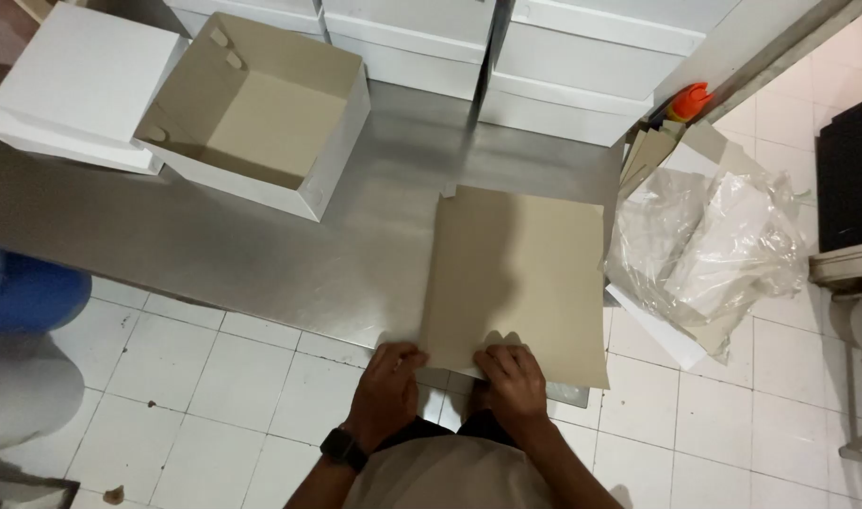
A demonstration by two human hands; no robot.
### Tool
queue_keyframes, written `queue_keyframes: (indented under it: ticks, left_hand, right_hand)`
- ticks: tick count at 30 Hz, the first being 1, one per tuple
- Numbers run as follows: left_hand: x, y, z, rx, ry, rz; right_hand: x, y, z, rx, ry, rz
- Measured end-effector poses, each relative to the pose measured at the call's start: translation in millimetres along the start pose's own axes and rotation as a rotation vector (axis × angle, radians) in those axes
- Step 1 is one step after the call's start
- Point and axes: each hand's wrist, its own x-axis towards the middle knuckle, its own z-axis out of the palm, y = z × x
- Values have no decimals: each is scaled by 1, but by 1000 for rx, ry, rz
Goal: Folding flat cardboard sheets into boxes and stacking them on a table
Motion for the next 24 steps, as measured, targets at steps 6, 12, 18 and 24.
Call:
queue_keyframes:
  ticks: [6,12,18,24]
  left_hand:
    - [4,-5,8,275,69,134]
    - [2,-14,21,371,69,118]
    - [-2,-34,24,463,111,207]
    - [-7,-73,24,382,36,261]
  right_hand:
    - [13,-5,-13,57,56,-30]
    - [9,1,-12,77,-39,-14]
    - [-19,17,-4,258,-180,84]
    - [-78,87,-22,-8,-36,183]
